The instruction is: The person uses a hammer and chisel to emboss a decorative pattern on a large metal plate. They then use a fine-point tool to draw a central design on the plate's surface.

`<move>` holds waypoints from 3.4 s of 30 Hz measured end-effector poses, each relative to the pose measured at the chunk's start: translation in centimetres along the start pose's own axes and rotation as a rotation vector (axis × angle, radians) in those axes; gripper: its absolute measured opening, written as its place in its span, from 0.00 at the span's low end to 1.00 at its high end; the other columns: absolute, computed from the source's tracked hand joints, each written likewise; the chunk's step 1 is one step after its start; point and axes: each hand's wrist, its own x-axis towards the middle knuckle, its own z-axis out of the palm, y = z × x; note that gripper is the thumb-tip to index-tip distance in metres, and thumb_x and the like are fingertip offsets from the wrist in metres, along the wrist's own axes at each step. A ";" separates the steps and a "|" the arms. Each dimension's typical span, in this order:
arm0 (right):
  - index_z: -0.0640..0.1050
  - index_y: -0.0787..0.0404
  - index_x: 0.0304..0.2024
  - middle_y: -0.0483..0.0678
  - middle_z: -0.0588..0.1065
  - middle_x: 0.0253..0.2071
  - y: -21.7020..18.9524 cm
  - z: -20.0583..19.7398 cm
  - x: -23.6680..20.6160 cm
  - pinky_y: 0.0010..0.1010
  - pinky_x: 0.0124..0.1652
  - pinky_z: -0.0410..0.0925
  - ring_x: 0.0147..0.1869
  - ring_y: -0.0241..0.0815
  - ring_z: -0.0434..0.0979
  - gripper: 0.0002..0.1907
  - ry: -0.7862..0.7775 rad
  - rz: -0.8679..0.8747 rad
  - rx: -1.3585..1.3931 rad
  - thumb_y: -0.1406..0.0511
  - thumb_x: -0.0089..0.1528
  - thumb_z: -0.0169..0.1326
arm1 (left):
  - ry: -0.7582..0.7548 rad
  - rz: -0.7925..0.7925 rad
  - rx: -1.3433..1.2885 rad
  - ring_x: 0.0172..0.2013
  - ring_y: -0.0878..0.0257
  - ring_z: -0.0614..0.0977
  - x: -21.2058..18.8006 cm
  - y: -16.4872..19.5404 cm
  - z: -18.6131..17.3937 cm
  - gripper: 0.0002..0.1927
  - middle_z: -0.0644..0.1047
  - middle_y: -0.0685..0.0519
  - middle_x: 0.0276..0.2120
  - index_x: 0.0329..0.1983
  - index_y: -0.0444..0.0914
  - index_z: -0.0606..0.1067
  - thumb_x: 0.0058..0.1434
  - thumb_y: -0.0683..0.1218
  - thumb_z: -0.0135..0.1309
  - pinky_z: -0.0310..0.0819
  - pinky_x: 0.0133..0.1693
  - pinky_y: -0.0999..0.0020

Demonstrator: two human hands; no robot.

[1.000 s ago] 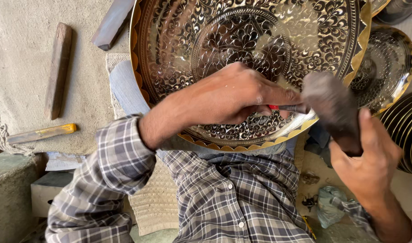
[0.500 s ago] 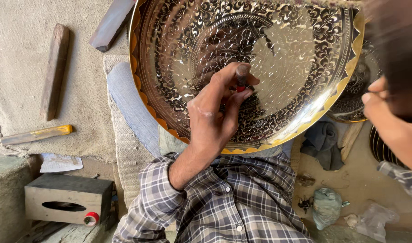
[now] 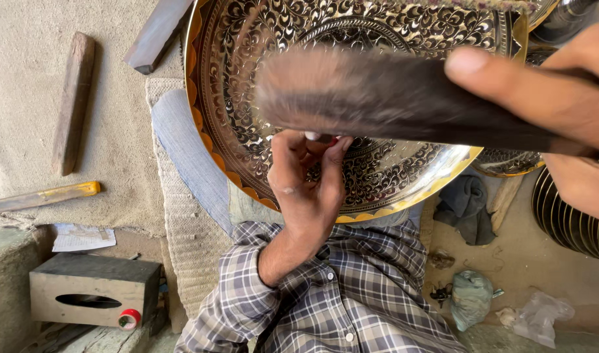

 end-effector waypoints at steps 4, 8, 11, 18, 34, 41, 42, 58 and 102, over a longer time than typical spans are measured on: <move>0.61 0.47 0.74 0.48 0.74 0.43 0.7 1.1 0.6 0.29 0.36 0.71 0.32 0.36 0.72 0.47 0.118 -0.056 0.112 0.80 0.54 0.55 | -0.009 -0.017 -0.029 0.40 0.64 0.86 0.2 -0.2 0.0 0.14 0.80 0.48 0.40 0.51 0.33 0.63 0.72 0.33 0.56 0.86 0.43 0.75; 0.61 0.49 0.73 0.49 0.74 0.43 2.0 1.8 0.4 0.30 0.37 0.71 0.33 0.38 0.72 0.47 0.153 -0.061 0.188 0.80 0.54 0.55 | 0.012 -0.118 -0.191 0.43 0.66 0.84 0.3 0.0 0.4 0.17 0.78 0.47 0.46 0.56 0.33 0.62 0.72 0.32 0.56 0.84 0.45 0.75; 0.61 0.51 0.73 0.50 0.74 0.43 2.7 1.8 0.4 0.30 0.37 0.71 0.34 0.39 0.73 0.46 0.158 -0.059 0.235 0.80 0.54 0.56 | 0.008 -0.101 -0.198 0.41 0.68 0.82 0.2 0.0 0.5 0.18 0.76 0.48 0.48 0.55 0.35 0.61 0.72 0.31 0.56 0.83 0.42 0.77; 0.61 0.55 0.72 0.53 0.75 0.43 3.1 2.2 1.1 0.32 0.38 0.71 0.35 0.41 0.74 0.45 0.175 -0.066 0.251 0.80 0.53 0.56 | -0.039 0.039 -0.172 0.46 0.65 0.84 0.4 -0.6 0.3 0.16 0.74 0.47 0.51 0.54 0.37 0.61 0.73 0.29 0.52 0.90 0.50 0.70; 0.60 0.65 0.71 0.58 0.75 0.43 4.5 4.1 -1.1 0.36 0.40 0.72 0.38 0.47 0.76 0.44 0.184 -0.006 0.345 0.79 0.52 0.58 | -0.193 0.022 0.117 0.33 0.68 0.85 2.9 1.6 0.1 0.13 0.80 0.51 0.36 0.51 0.33 0.72 0.66 0.32 0.61 0.81 0.36 0.73; 0.59 0.69 0.70 0.61 0.76 0.43 4.3 5.3 -2.9 0.38 0.40 0.72 0.39 0.49 0.77 0.44 0.223 0.040 0.312 0.78 0.52 0.59 | -0.373 0.152 0.200 0.37 0.62 0.86 4.4 2.2 -0.5 0.13 0.82 0.52 0.41 0.53 0.37 0.75 0.66 0.36 0.60 0.82 0.39 0.68; 0.59 0.69 0.70 0.61 0.76 0.43 4.0 5.3 -3.1 0.38 0.40 0.72 0.39 0.50 0.77 0.44 0.231 0.053 0.287 0.78 0.52 0.59 | -0.384 0.243 0.145 0.42 0.61 0.86 4.4 2.0 -0.5 0.15 0.81 0.51 0.44 0.56 0.37 0.73 0.68 0.36 0.58 0.84 0.43 0.68; 0.58 0.66 0.63 0.51 0.76 0.38 -5.9 21.3 -5.5 0.27 0.44 0.73 0.40 0.39 0.79 0.35 1.115 0.434 0.883 0.79 0.62 0.64 | -1.159 -0.223 -0.689 0.40 0.64 0.77 -4.8 5.6 -6.3 0.06 0.75 0.53 0.42 0.53 0.38 0.70 0.76 0.43 0.47 0.77 0.44 0.71; 0.54 0.70 0.75 0.52 0.77 0.32 -4.6 18.1 -5.4 0.29 0.40 0.76 0.33 0.42 0.81 0.38 0.969 0.419 1.020 0.76 0.69 0.60 | -0.348 0.130 0.012 0.40 0.68 0.86 8.2 1.9 -1.9 0.16 0.80 0.54 0.42 0.56 0.33 0.71 0.68 0.38 0.59 0.88 0.40 0.74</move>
